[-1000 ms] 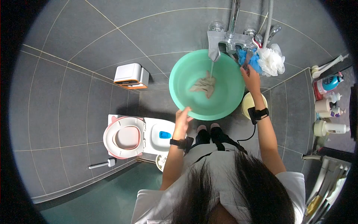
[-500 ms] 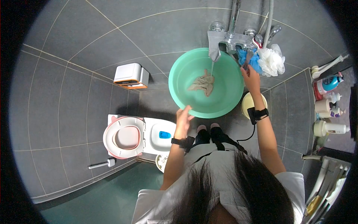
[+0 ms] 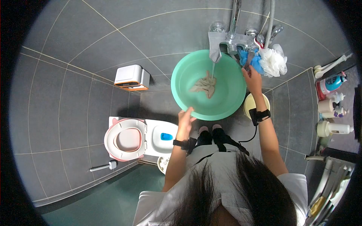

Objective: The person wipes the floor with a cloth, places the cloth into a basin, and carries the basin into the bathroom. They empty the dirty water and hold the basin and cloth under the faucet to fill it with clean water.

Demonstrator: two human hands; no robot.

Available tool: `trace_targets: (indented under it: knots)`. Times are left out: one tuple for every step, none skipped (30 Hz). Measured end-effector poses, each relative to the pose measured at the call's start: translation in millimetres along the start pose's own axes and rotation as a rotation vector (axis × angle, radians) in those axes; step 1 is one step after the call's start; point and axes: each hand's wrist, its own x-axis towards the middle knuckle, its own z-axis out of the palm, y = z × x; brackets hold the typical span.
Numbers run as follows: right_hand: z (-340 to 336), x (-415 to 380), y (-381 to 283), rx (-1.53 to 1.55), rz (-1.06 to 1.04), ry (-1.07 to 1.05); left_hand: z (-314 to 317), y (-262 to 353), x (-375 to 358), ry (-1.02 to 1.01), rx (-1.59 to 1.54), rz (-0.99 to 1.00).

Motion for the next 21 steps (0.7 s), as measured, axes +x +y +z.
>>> trace_targets:
  knots:
    - [3.0,0.0,3.3,-0.001,-0.014,0.022,1.1,1.4,-1.8,0.002,0.009,-0.001]
    - [5.6,0.0,6.2,-0.001,-0.028,0.044,1.8,2.1,-2.9,0.005,0.018,-0.001]
    - [7.2,0.5,8.6,-0.002,-0.04,0.05,1.7,1.4,-2.8,0.006,0.012,-0.005]
    - [8.8,1.2,10.4,-0.002,-0.051,0.056,1.1,0.3,-1.9,0.006,0.007,-0.009]
    - [9.9,1.5,12.1,-0.002,-0.061,0.062,0.1,-0.9,-0.8,0.007,0.002,-0.014]
    - [6.6,0.8,7.6,0.001,-0.043,0.038,-1.0,-2.7,0.8,0.003,-0.001,-0.016]
    - [1.4,-0.5,1.2,0.004,-0.024,0.013,-2.2,-4.6,2.3,0.0,-0.003,-0.019]
    - [-1.7,-1.6,-2.5,0.006,-0.005,-0.011,-2.9,-6.1,3.0,-0.004,-0.006,-0.022]
    - [-1.6,-1.6,-2.1,0.007,-0.01,-0.007,-2.4,-6.0,2.5,-0.008,-0.008,-0.02]
    - [-1.3,-1.3,-1.6,0.007,-0.016,-0.004,-1.4,-5.7,1.7,-0.012,-0.01,-0.018]
    - [-1.2,-1.1,-1.3,0.007,-0.023,0.0,-0.7,-5.7,1.2,-0.016,-0.013,-0.015]
    - [-1.3,-1.3,-1.6,0.007,-0.026,0.007,-0.6,-5.9,1.2,-0.016,-0.009,-0.018]
    - [-1.2,-1.6,-2.3,0.008,-0.029,0.015,-0.6,-6.2,1.4,-0.015,-0.004,-0.022]
    - [-1.3,-1.8,-2.5,0.008,-0.032,0.022,-0.6,-6.5,1.4,-0.015,0.0,-0.025]
    - [1.1,-1.5,0.3,0.008,-0.036,0.041,0.3,-6.5,0.8,-0.015,0.002,-0.025]
    - [5.5,-0.9,5.0,0.008,-0.039,0.059,1.8,-6.4,0.1,-0.014,0.004,-0.024]
    - [8.2,-0.6,8.1,0.009,-0.043,0.078,2.5,-6.5,-0.4,-0.014,0.006,-0.024]
    - [5.5,-0.9,5.5,0.015,-0.02,0.04,2.4,-6.5,-0.5,-0.011,0.019,-0.029]
    - [0.9,-1.0,1.0,0.02,0.002,0.002,2.3,-6.5,-0.4,-0.008,0.033,-0.034]
    - [-1.7,-1.3,-1.5,0.026,0.024,-0.036,2.2,-6.6,-0.4,-0.005,0.046,-0.039]
    - [0.3,-0.9,1.2,0.028,0.015,-0.024,1.4,-7.8,-0.1,-0.015,0.043,-0.035]
